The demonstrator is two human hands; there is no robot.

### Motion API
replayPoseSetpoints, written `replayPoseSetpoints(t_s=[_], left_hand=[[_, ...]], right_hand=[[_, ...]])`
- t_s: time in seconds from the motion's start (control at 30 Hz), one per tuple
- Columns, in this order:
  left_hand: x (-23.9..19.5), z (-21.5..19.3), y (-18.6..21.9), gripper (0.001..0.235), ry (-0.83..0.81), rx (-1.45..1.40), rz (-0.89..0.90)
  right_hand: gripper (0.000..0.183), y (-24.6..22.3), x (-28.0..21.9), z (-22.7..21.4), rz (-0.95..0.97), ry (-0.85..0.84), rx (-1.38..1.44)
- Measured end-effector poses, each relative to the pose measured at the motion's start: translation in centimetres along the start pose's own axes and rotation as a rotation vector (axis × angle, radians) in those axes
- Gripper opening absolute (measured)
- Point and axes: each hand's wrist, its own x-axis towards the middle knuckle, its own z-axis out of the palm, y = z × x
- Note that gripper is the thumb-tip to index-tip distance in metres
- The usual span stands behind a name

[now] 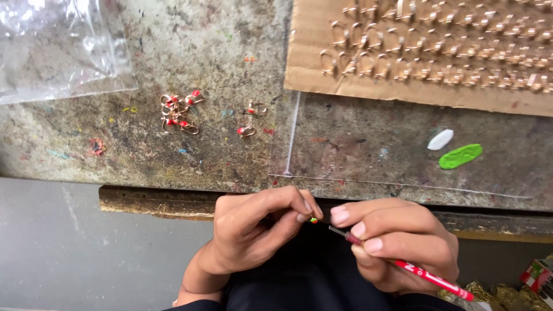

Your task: The person uses a small brush to apply green and white paint to tiny metal hooks held in the left hand. Finished hooks are placed on a cardboard sheet. The person repeats the process on several hooks throughout the clip.

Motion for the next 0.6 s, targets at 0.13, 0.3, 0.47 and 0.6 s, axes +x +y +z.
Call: replayPoseSetpoints(t_s=[0.13, 0.3, 0.47, 0.6], left_hand=[[0.1, 0.4, 0.2, 0.007, -0.003, 0.067, 0.033], [0.0, 1.3, 0.2, 0.005, 0.069, 0.200, 0.117], [-0.4, 2.6, -0.4, 0.007, 0.113, 0.254, 0.150], [0.0, 3.2, -0.1, 0.014, 0.129, 0.316, 0.174]], right_hand=[[0.019, 0.2, -0.3, -1.0, -0.131, 0.157, -0.220], [0.011, 2.1, -0.4, -6.7, -0.237, 0.200, -0.457], [0.014, 1.2, 1.9, -7.8, -0.155, 0.346, -0.679], [0.013, 1.2, 3.0, -8.6, -0.177, 0.282, -0.700]])
